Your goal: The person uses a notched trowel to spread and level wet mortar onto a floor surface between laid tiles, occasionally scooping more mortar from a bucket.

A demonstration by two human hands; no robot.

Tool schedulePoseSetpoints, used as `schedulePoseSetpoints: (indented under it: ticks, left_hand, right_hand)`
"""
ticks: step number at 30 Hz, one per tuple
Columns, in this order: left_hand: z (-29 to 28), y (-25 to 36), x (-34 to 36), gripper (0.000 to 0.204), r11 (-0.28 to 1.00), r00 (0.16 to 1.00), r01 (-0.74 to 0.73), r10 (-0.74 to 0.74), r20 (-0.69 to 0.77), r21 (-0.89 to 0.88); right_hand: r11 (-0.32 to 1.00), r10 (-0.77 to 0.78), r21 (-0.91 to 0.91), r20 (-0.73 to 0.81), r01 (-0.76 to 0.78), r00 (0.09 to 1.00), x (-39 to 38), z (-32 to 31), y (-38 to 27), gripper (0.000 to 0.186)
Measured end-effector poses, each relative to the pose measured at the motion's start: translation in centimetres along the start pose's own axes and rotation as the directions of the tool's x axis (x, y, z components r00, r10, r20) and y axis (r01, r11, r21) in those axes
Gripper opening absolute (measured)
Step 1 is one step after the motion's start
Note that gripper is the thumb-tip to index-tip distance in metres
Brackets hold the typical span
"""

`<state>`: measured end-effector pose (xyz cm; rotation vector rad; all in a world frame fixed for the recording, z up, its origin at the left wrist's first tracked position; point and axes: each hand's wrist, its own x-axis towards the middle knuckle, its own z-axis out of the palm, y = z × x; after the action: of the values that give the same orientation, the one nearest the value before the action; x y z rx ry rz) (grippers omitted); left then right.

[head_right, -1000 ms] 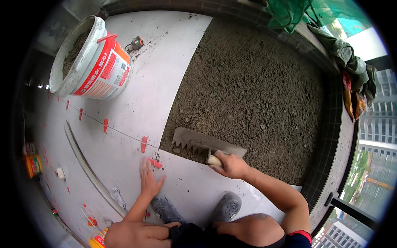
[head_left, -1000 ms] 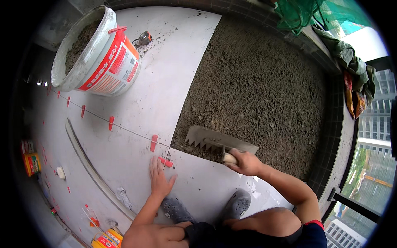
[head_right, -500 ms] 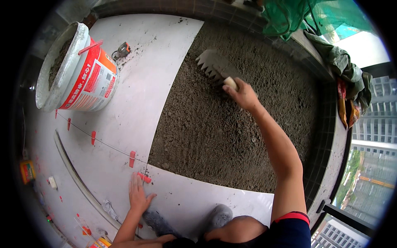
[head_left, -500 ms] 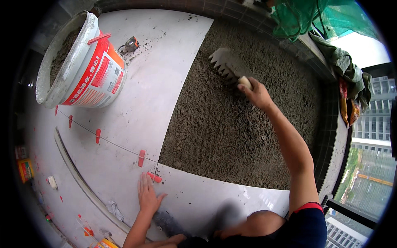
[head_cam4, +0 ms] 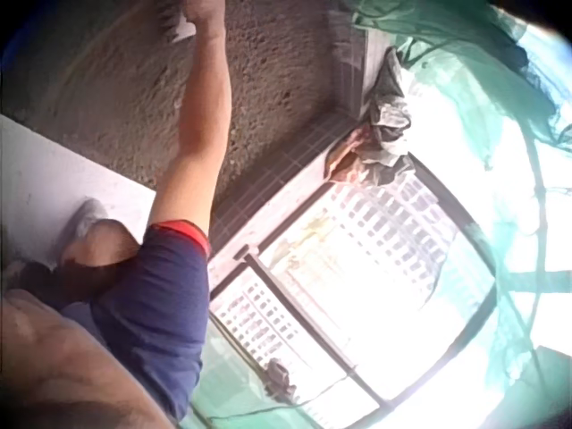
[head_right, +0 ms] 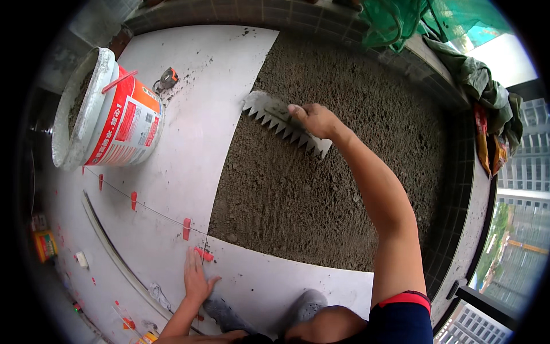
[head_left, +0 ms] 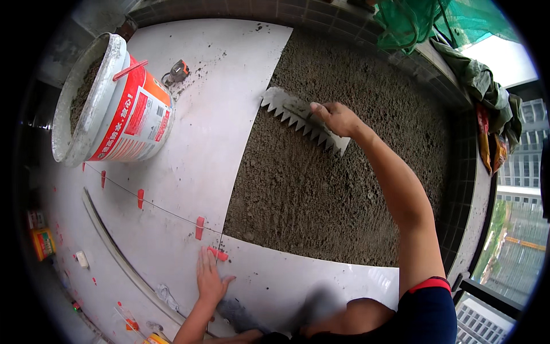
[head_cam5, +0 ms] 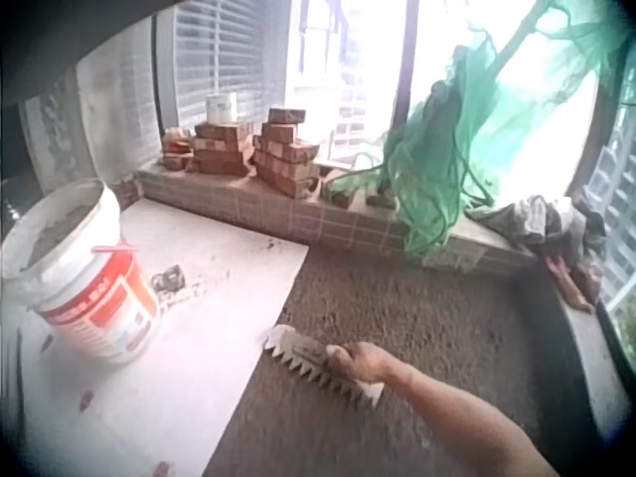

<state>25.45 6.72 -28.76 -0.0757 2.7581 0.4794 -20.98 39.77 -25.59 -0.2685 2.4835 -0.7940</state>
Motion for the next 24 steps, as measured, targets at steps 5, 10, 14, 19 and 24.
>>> schedulePoseSetpoints:
  ticks: [5,10,14,19,24]
  left_hand:
    - [0.5,0.1,0.9,0.104,0.999,0.999,-0.026,0.027,-0.016,0.039]
    - [0.1,-0.1,0.6,0.105,0.999,0.999,-0.006,0.008,-0.038,0.048]
    - [0.6,-0.3,0.3,0.104,0.998,0.994,-0.031,0.037,-0.101,0.057]
    - [0.6,-0.2,0.1,0.103,0.998,0.987,-0.059,0.064,-0.15,0.032]
    - [0.2,-0.5,-0.8,0.101,0.998,0.987,-0.06,0.057,-0.153,-0.016]
  right_hand:
    - [0.996,-0.043,-0.071,0.1,0.05,0.994,-5.7,4.6,-1.0,0.076]
    - [0.998,-0.043,-0.032,0.284,0.054,0.958,-12.6,9.5,-4.6,0.071]
    - [0.991,-0.082,-0.065,0.374,0.114,0.924,-17.4,12.8,-5.8,0.065]
    - [0.962,-0.153,-0.146,0.411,0.23,0.899,-20.4,14.4,-6.4,0.061]
    - [0.894,-0.154,0.448,0.284,0.012,0.946,-21.0,14.6,-4.2,0.04]
